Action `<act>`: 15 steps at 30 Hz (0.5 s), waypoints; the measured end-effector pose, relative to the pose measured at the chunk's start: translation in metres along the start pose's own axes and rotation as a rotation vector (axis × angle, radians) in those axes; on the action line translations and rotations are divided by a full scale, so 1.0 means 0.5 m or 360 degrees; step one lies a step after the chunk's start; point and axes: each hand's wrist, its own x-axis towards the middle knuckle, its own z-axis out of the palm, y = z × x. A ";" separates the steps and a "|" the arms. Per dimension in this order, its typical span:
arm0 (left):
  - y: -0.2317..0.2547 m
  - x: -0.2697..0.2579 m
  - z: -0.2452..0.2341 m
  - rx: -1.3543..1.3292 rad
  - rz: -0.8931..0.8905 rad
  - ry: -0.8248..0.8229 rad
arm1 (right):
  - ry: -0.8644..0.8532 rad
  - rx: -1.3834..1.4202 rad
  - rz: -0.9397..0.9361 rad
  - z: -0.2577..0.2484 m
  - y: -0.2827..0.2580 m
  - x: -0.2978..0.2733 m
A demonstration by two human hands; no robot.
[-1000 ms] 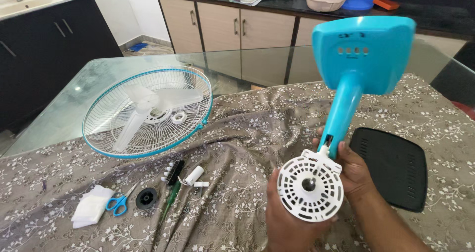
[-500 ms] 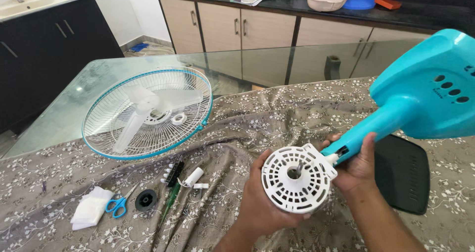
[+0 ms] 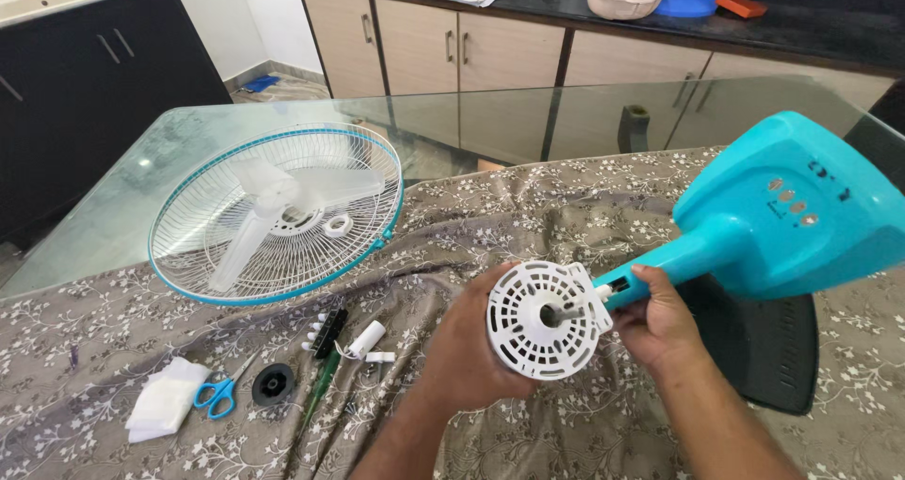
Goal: The person disassembles and reassembles the rear motor housing of a teal electric fan. They remove the rear grille, detach the motor housing from the stand, and then reattach the housing and grille using a screwdriver to secure the central screw.
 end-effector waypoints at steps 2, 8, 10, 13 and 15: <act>-0.011 0.007 -0.004 0.0160 0.0164 -0.0024 | -0.0107 0.0045 0.0073 -0.002 -0.010 0.000; -0.064 0.028 -0.015 0.0418 0.0575 0.0075 | -0.0336 0.0031 0.0087 0.026 -0.038 -0.028; -0.084 0.037 -0.012 0.0489 0.0643 0.0099 | -0.0318 0.0006 0.0107 0.035 -0.041 -0.027; -0.116 0.047 -0.007 0.0560 0.0716 0.0130 | -0.0228 -0.0028 0.0142 0.039 -0.036 -0.016; -0.138 0.055 -0.007 0.0582 0.0784 0.0165 | -0.0154 -0.0043 0.0153 0.041 -0.025 0.000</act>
